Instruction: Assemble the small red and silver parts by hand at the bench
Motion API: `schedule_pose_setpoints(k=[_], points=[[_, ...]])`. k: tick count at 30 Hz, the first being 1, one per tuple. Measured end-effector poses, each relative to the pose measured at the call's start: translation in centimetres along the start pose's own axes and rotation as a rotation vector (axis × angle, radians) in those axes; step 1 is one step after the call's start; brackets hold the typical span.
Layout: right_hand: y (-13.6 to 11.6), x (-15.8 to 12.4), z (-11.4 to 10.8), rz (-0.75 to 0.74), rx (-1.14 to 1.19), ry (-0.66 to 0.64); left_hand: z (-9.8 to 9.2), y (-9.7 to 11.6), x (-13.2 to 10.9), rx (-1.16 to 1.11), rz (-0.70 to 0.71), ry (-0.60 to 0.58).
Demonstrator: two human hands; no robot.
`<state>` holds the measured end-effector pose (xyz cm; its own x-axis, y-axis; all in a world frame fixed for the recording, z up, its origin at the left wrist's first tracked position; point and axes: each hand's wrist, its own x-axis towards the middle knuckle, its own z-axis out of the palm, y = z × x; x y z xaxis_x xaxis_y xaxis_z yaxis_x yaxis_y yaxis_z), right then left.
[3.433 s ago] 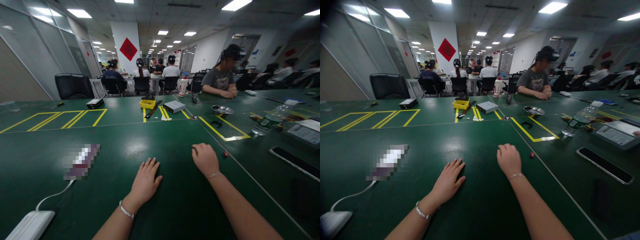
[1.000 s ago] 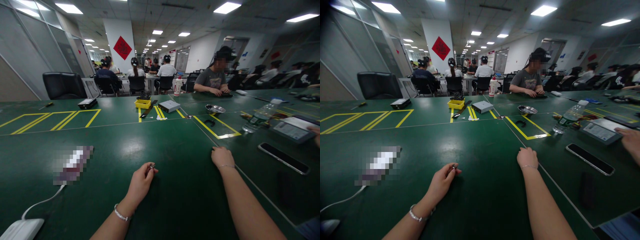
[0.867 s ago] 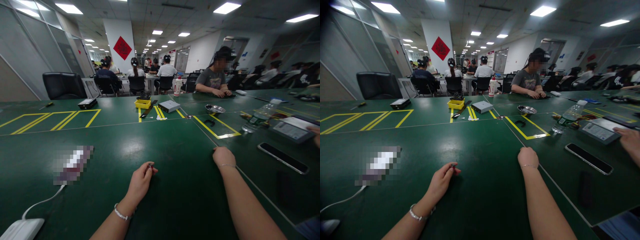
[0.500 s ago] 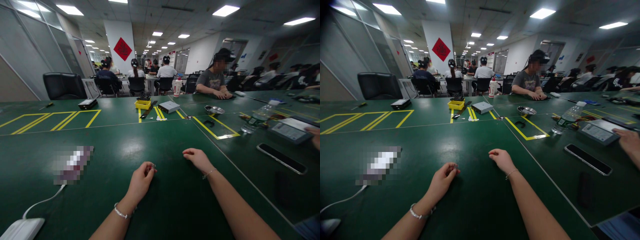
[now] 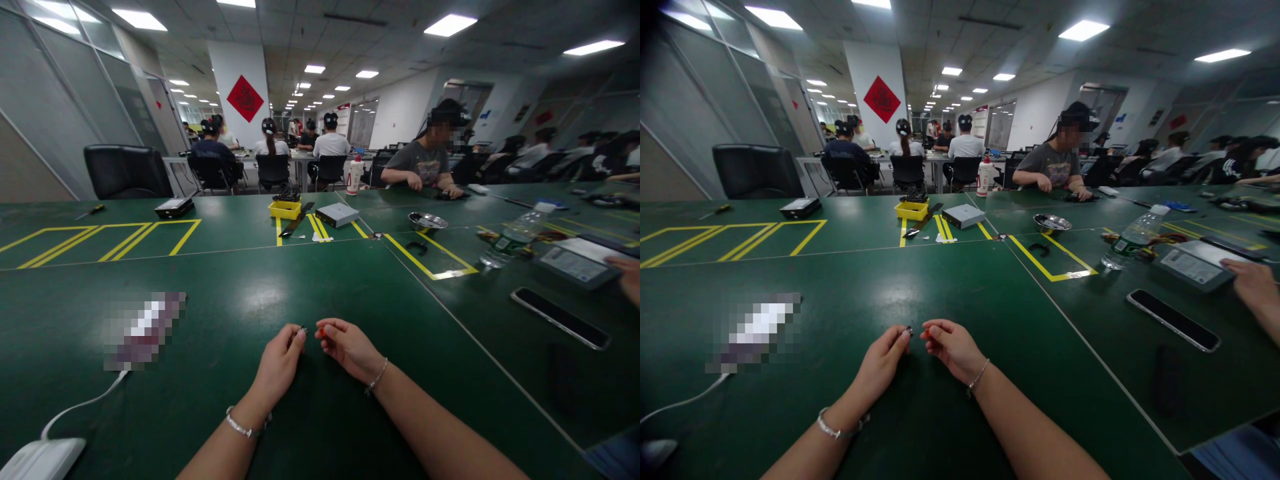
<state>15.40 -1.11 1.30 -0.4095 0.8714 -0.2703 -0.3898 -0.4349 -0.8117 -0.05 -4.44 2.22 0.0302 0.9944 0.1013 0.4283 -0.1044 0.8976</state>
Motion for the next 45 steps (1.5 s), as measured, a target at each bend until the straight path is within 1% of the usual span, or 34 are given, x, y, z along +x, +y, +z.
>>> schedule_pose_setpoints(k=[4, 7, 13, 16, 22, 27, 34, 41, 45], points=[[-0.28, 0.04, -0.45, 0.014, -0.015, -0.075, 0.07, -0.03, -0.13, -0.006, -0.005, -0.044], [-0.5, -0.07, -0.24, 0.032, -0.018, -0.068, 0.07, -0.04, -0.23, -0.017, -0.017, -0.035], [-0.74, -0.14, -0.18, 0.055, 0.018, -0.06, -0.11, 0.14, -0.17, 0.025, 0.02, -0.028], [-0.72, -0.12, -0.24, 0.067, 0.027, -0.049, -0.02, -0.04, -0.07, 0.007, 0.008, -0.017], [-0.7, -0.15, -0.37, 0.081, -0.01, -0.127, 0.26, -0.59, 0.04, 0.004, 0.001, -0.013], [-0.7, -0.13, -0.43, 0.084, -0.042, -0.163, 0.2, -0.37, 0.11, 0.008, 0.008, -0.011], [-0.68, -0.17, -0.48, 0.09, -0.05, -0.154, -0.1, 0.01, -0.02, 0.0, -0.001, -0.001], [-0.56, -0.3, -0.49, 0.088, -0.086, -0.19, 0.02, -0.31, -0.07, -0.039, -0.079, 0.044], [-0.48, -0.31, -0.32, 0.098, -0.141, -0.181, -0.01, -0.22, -0.03, -0.019, -0.049, 0.046]])
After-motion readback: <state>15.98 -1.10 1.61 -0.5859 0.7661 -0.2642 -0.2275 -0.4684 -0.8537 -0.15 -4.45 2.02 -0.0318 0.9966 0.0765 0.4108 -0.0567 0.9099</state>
